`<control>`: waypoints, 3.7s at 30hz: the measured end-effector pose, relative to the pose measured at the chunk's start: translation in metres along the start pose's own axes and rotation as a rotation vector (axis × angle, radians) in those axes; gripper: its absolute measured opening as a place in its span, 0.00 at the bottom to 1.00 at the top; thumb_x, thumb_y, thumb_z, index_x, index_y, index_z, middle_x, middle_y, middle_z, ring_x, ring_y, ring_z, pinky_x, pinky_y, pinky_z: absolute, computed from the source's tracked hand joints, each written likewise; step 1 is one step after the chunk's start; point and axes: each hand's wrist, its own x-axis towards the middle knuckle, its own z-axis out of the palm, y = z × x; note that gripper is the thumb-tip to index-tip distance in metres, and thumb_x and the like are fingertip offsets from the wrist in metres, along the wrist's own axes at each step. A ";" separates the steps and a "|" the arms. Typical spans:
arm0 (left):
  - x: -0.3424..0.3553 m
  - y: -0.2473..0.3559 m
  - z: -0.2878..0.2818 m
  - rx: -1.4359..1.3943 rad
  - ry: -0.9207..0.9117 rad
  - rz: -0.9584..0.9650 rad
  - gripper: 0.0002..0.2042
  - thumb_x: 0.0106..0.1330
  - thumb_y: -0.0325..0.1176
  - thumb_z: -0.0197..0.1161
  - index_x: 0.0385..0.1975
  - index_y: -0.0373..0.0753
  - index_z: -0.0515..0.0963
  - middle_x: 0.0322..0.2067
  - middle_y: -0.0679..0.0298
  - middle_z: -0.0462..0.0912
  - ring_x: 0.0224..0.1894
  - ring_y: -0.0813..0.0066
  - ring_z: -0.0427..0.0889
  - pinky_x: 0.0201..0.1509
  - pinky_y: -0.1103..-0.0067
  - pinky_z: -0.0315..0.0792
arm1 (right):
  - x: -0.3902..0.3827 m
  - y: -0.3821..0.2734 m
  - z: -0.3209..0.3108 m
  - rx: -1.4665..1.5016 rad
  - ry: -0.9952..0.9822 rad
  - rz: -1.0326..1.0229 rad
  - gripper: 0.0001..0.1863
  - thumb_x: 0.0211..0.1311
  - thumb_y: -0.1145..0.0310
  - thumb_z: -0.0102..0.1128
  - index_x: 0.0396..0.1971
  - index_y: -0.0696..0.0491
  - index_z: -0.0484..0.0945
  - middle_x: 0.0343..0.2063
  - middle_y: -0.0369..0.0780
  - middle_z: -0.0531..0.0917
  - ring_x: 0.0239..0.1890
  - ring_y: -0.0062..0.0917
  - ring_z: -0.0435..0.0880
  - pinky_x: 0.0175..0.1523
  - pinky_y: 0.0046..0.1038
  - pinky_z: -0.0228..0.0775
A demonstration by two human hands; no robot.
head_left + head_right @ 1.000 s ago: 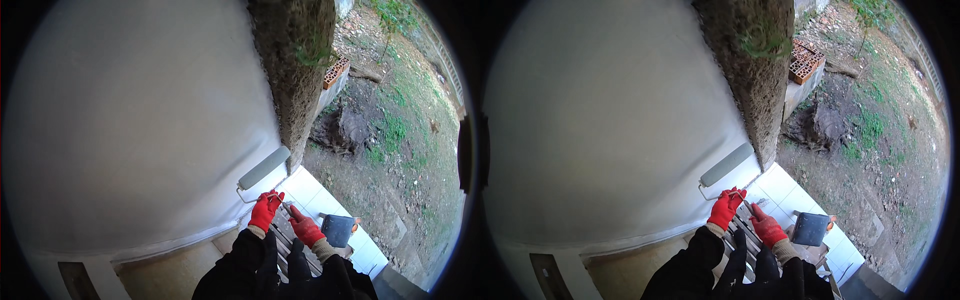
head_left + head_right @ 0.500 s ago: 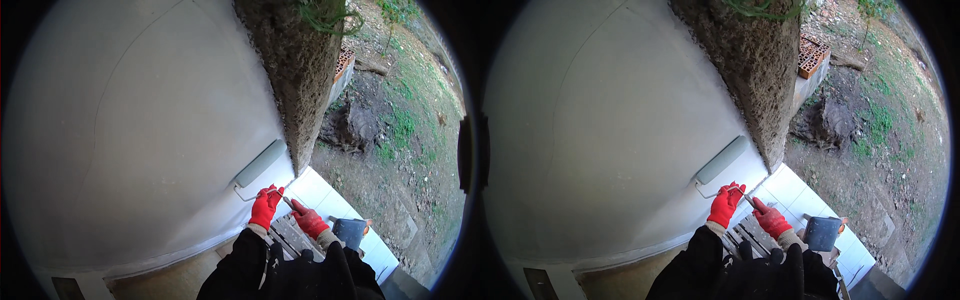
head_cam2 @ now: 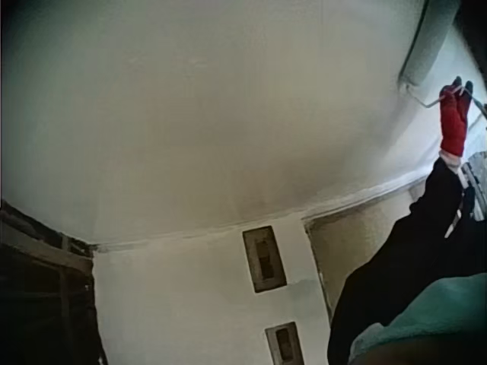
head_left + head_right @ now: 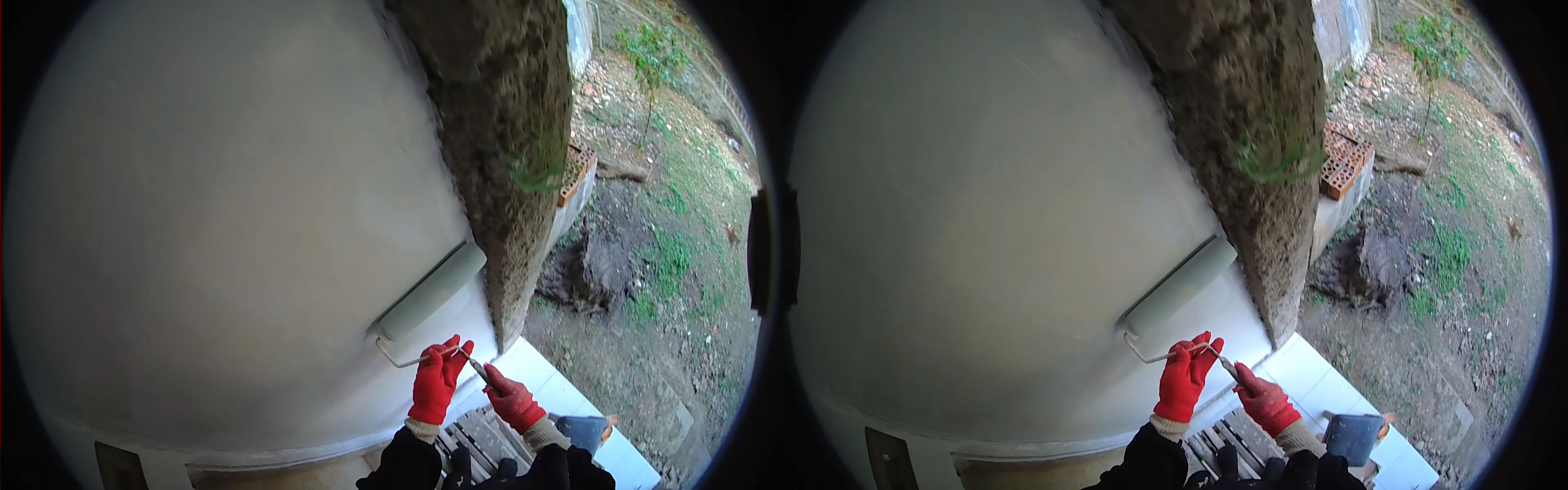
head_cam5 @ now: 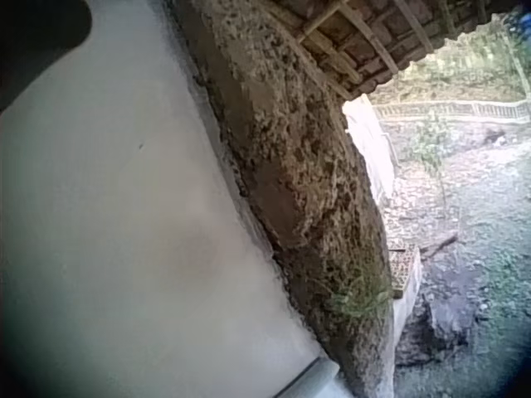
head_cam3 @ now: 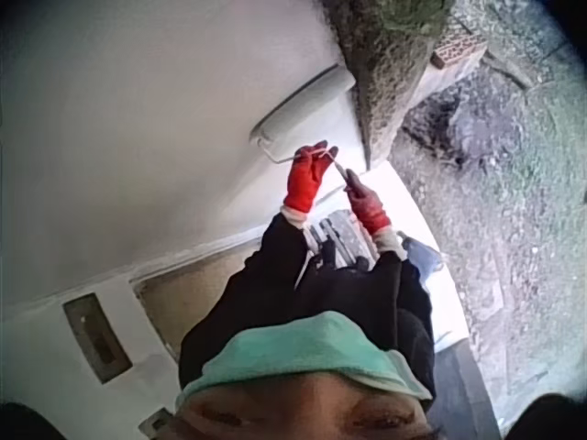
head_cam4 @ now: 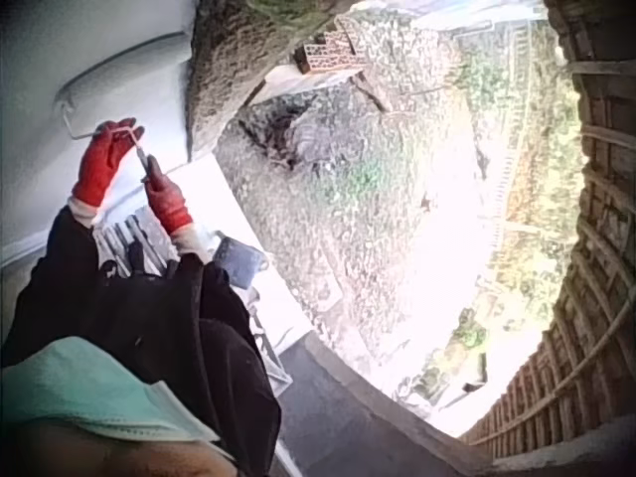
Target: The person paints a ceiling using a roller, moving it back and forth over the surface while wearing red gloves.
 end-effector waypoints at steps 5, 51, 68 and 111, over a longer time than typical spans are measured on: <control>-0.009 0.051 0.058 0.037 -0.073 0.058 0.10 0.72 0.35 0.47 0.41 0.35 0.68 0.55 0.46 0.71 0.62 0.40 0.65 0.69 0.55 0.58 | 0.014 -0.069 -0.015 0.045 0.031 -0.072 0.28 0.57 0.75 0.61 0.60 0.50 0.69 0.32 0.44 0.84 0.36 0.26 0.85 0.40 0.25 0.76; -0.178 0.498 0.449 1.257 -0.484 1.071 0.16 0.69 0.25 0.49 0.56 0.38 0.67 0.59 0.55 0.67 0.58 0.65 0.73 0.62 0.72 0.64 | 0.218 -0.922 -0.252 0.401 0.131 -0.871 0.13 0.64 0.55 0.52 0.38 0.50 0.73 0.12 0.33 0.67 0.09 0.19 0.64 0.14 0.26 0.55; -0.247 0.545 0.388 1.538 -0.127 1.232 0.14 0.67 0.25 0.56 0.51 0.37 0.72 0.55 0.58 0.73 0.67 0.56 0.59 0.65 0.67 0.62 | 0.227 -1.124 -0.276 0.466 0.283 -1.061 0.18 0.65 0.52 0.52 0.31 0.53 0.72 0.18 0.39 0.74 0.18 0.25 0.73 0.24 0.29 0.69; -0.111 -0.064 0.020 0.567 0.393 -0.352 0.22 0.72 0.48 0.48 0.51 0.35 0.68 0.37 0.59 0.77 0.40 0.69 0.81 0.45 0.75 0.73 | -0.128 -0.143 -0.026 -0.137 -0.131 0.622 0.25 0.59 0.64 0.58 0.57 0.49 0.70 0.40 0.49 0.82 0.44 0.38 0.82 0.47 0.33 0.72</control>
